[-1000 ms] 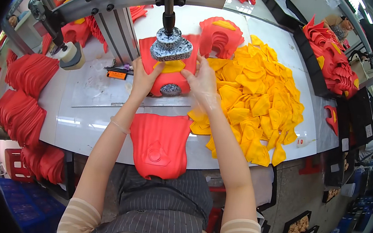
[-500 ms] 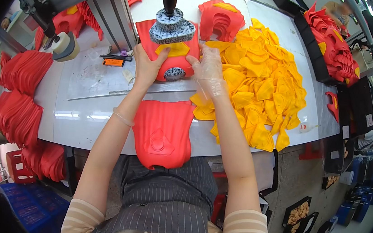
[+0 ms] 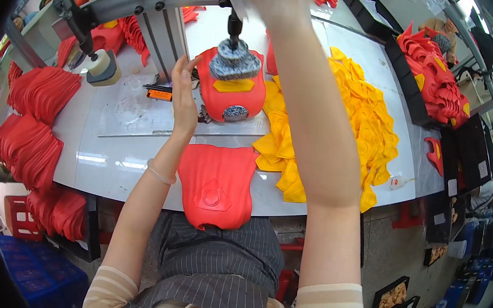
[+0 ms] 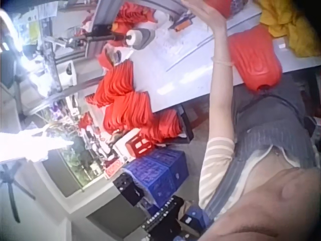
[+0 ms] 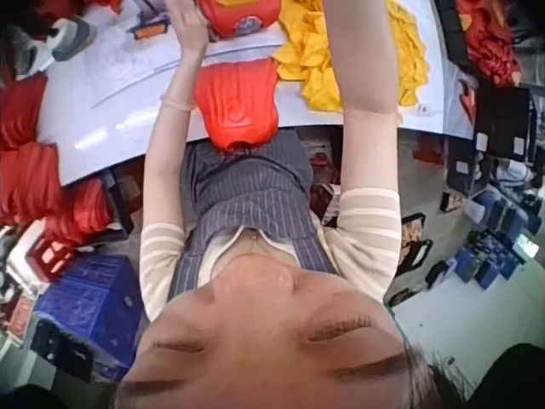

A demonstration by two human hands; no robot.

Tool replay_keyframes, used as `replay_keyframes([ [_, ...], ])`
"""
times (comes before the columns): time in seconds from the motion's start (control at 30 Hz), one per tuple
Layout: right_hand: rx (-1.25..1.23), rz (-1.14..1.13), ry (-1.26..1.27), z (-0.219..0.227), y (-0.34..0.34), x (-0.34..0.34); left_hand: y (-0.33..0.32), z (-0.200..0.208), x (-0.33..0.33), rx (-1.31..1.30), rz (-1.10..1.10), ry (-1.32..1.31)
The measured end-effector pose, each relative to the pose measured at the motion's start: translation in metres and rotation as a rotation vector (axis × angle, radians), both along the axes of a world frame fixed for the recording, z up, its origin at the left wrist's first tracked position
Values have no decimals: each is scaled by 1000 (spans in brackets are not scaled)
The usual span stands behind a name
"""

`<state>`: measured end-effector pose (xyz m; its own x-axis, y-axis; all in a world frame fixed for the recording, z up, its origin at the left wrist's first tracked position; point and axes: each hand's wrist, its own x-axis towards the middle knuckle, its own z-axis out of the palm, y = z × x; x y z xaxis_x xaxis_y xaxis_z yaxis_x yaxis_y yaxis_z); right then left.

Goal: The person applies glue from a bottle onto red fabric components, attaches yellow patches onto them by hand, and presses the assembled pieces using a press machine.

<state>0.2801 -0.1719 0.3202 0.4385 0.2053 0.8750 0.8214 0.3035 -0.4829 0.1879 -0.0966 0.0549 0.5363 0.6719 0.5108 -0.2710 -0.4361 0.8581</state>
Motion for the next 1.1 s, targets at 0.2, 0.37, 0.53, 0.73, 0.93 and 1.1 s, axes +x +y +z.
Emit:
replay_keyframes([
  [0.2,-75,-320,-757,-62,-40,-38,31,-5,21,-195,-223,157],
  [0.37,-256,-162,-651,-114,-43,-46,56,-21,11,-161,-190,214],
  [0.53,-482,-284,-806,-177,-46,-14,20,-7,-8,-225,-307,147],
  [0.73,-385,-575,-490,-189,-174,-18,-47,-27,-128,-200,-225,220],
  [0.93,-5,-1386,313,-289,-382,39,-88,-8,-214,344,-367,592],
  [1.1,-176,-1574,542,-359,-482,89,-92,-33,-226,466,-403,690],
])
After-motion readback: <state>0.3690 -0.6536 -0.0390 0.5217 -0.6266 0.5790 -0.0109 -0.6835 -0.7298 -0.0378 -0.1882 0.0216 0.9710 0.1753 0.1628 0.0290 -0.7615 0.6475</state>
